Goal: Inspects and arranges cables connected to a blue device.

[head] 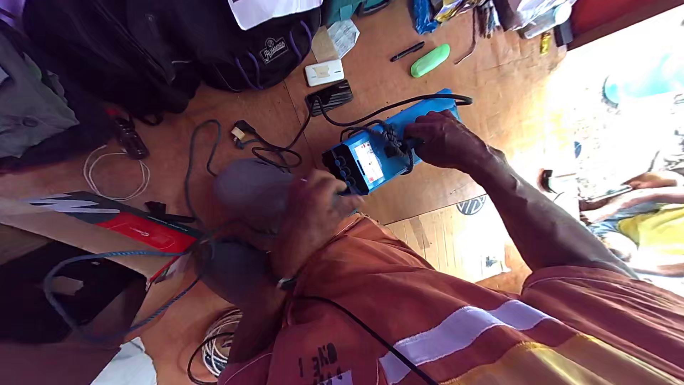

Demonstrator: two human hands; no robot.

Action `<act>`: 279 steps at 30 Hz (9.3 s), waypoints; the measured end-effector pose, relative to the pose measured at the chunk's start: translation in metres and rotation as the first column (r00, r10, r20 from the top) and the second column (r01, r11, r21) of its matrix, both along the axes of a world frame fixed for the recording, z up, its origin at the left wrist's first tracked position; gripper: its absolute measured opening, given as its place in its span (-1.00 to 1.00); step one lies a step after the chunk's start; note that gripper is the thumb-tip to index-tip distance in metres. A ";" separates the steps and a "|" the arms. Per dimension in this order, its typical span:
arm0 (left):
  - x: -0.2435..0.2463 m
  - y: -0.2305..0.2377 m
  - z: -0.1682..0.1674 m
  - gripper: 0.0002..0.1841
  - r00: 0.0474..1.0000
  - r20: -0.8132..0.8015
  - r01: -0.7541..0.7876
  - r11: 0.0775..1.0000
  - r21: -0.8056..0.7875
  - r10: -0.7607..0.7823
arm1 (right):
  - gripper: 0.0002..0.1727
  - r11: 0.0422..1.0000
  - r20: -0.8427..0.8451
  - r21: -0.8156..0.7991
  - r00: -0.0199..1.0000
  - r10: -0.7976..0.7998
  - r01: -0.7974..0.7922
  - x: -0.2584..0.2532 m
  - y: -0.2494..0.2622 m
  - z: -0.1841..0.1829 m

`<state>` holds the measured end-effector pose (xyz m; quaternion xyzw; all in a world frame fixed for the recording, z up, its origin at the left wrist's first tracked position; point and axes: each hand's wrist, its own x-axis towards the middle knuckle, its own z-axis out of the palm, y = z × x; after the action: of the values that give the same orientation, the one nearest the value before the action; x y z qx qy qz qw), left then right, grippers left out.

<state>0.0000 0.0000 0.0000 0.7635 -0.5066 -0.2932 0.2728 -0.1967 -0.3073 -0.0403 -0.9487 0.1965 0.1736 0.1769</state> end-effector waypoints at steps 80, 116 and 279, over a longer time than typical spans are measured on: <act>0.018 -0.128 -0.141 -0.72 0.998 -0.008 0.060 0.976 -0.207 -0.063 | -0.59 0.769 0.376 0.259 0.673 -0.637 0.584 0.004 0.124 -0.057; 0.001 -0.135 -0.131 -0.69 0.928 -0.373 -0.056 0.984 -0.168 -0.011 | -0.79 0.528 0.167 0.633 0.566 -0.807 0.566 0.028 0.076 -0.053; -0.003 -0.131 -0.134 -0.66 0.352 -0.915 -0.007 0.978 0.208 0.197 | -0.67 0.153 0.009 0.911 0.352 -0.936 0.384 -0.001 0.110 -0.045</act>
<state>-0.0026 -0.1315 -0.1336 0.5132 -0.1879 -0.6974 0.4636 -0.1972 -0.1975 -0.0850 -0.5390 0.4560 -0.1722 0.6869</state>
